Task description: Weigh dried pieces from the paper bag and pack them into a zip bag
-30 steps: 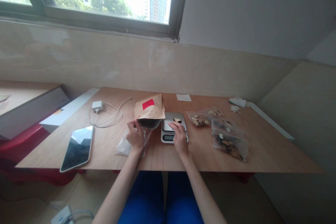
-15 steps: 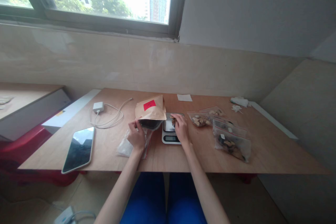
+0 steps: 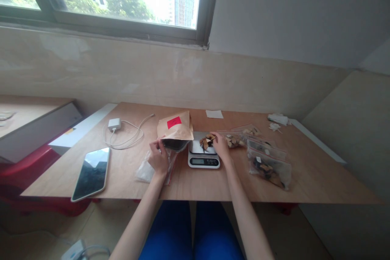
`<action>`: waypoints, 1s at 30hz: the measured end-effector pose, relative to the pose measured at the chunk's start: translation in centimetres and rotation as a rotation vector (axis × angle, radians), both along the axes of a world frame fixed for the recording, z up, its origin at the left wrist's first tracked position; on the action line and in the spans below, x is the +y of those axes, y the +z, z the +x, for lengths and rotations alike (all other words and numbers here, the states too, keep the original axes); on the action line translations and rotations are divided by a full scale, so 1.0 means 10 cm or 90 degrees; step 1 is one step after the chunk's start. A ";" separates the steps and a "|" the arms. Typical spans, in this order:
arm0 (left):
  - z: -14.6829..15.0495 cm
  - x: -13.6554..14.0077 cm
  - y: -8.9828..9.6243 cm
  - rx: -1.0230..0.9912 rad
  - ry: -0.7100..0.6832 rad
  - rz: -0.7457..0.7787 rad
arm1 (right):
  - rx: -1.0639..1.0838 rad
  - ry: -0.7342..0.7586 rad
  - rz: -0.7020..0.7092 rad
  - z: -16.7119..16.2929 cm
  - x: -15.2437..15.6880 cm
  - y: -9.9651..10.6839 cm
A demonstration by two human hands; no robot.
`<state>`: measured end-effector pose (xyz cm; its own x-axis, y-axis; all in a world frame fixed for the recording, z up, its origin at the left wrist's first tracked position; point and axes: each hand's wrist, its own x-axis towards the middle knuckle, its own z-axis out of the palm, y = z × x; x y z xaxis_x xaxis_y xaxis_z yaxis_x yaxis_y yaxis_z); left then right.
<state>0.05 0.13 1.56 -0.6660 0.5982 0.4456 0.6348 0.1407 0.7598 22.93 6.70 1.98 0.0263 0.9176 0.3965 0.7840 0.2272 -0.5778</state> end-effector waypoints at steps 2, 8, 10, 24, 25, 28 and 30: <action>0.00 0.00 -0.01 0.000 -0.001 0.000 | 0.008 0.016 0.017 0.00 -0.03 0.00; 0.00 0.00 -0.01 -0.002 -0.010 0.011 | -0.042 0.040 0.102 -0.15 -0.27 0.08; 0.00 0.00 -0.01 -0.003 -0.009 0.008 | -0.090 0.038 0.091 -0.23 -0.35 0.12; 0.00 -0.01 0.00 -0.017 -0.028 0.024 | -0.213 0.116 0.103 -0.59 -0.69 0.20; 0.00 -0.01 0.00 -0.017 -0.028 0.024 | -0.187 0.121 0.112 -0.63 -0.76 0.24; 0.00 -0.01 -0.02 -0.011 -0.026 0.027 | -0.077 0.225 0.125 -0.79 -0.94 0.38; -0.01 -0.01 -0.03 -0.004 -0.032 0.032 | -0.019 0.323 0.115 -0.92 -1.02 0.46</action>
<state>-0.02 0.07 1.25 -0.6391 0.6078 0.4713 0.6348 0.0709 0.7694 13.69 -3.50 6.57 -0.4164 0.7292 0.5431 0.5653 0.6755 -0.4734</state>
